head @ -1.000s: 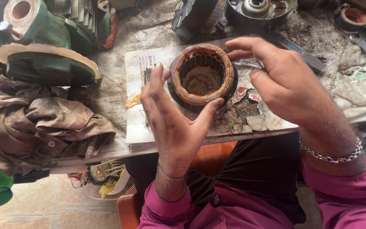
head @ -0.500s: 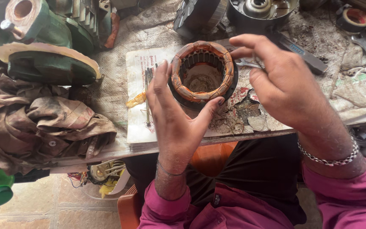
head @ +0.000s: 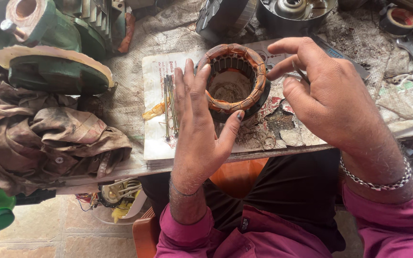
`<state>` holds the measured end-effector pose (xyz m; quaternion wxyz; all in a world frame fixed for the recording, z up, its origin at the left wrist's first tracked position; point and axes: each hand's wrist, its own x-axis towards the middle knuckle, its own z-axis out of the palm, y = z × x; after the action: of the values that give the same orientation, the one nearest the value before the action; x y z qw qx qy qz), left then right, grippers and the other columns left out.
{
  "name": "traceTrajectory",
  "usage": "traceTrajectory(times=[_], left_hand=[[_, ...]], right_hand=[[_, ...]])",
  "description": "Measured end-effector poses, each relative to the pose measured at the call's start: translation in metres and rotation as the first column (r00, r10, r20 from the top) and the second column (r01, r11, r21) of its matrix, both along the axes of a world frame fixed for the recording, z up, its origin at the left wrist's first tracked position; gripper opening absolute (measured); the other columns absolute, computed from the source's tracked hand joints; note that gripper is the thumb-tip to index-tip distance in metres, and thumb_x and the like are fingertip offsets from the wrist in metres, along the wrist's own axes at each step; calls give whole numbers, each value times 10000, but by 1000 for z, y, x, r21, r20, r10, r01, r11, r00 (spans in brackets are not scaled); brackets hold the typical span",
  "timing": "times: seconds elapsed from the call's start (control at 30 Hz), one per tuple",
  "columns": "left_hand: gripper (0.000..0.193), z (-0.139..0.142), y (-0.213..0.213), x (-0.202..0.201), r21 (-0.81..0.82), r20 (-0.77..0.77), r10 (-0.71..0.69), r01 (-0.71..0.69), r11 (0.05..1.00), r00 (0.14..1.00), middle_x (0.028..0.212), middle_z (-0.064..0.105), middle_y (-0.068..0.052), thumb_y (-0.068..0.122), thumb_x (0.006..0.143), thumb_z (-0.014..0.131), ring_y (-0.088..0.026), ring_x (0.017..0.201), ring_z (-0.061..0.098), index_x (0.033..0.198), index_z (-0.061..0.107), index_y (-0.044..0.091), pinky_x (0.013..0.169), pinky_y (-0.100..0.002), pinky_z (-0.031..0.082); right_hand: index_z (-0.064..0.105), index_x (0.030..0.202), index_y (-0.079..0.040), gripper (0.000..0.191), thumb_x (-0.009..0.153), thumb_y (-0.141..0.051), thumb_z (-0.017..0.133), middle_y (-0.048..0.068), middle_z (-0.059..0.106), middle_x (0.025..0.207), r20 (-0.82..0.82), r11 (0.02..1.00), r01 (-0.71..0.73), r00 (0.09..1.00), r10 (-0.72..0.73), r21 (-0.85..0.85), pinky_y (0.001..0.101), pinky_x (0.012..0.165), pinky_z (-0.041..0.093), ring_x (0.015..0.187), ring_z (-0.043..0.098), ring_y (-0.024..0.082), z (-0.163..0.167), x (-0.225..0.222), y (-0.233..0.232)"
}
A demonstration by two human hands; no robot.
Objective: The person works on the copper winding of an electric motor stator, pressing and tucking wire ends into the slots around the rim. They rotate the stator to reach different sections and use a small flat blade to trim and seat the wire ends, working around the part one section at a time.
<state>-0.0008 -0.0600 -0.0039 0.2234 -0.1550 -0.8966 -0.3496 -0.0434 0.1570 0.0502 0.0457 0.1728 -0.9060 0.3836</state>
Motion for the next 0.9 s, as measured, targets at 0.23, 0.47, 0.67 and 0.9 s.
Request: traceTrajectory(times=[0.23,0.47,0.67,0.9], left_hand=[[988,1,8,2,94,11,151,-152,984,988,1561,457,-187,314,819,936,-435,1534,362,1554,330,51,1293,-540,304],[940,1,8,3,103,-16,113,-111,988,993,1557,461,-208,231,841,910,-439,1538,388,1567,339,58,1303,-535,326],[950,1,6,3,111,11,77,-78,991,997,1585,442,-224,214,851,871,-447,1569,357,1598,301,76,1332,-538,300],[975,0,5,2,117,29,42,-45,992,999,1659,369,-242,209,863,850,-471,1616,259,1624,256,81,1348,-559,240]], right_hand=[[575,1340,-16,415,936,-20,671,126,720,1170,-249,991,-124,959,133,50,295,667,503,730,606,114,-4,-6,1],[527,1328,16,449,889,-16,615,126,719,1146,-76,998,-52,996,50,-29,358,650,508,716,632,233,-3,-6,8],[665,1223,23,315,917,43,594,210,660,1125,-247,987,-99,960,129,129,420,842,519,1004,657,339,1,-8,9],[692,1280,-6,378,904,12,659,191,619,1048,-169,991,-53,983,73,124,386,734,501,859,629,297,7,-5,4]])
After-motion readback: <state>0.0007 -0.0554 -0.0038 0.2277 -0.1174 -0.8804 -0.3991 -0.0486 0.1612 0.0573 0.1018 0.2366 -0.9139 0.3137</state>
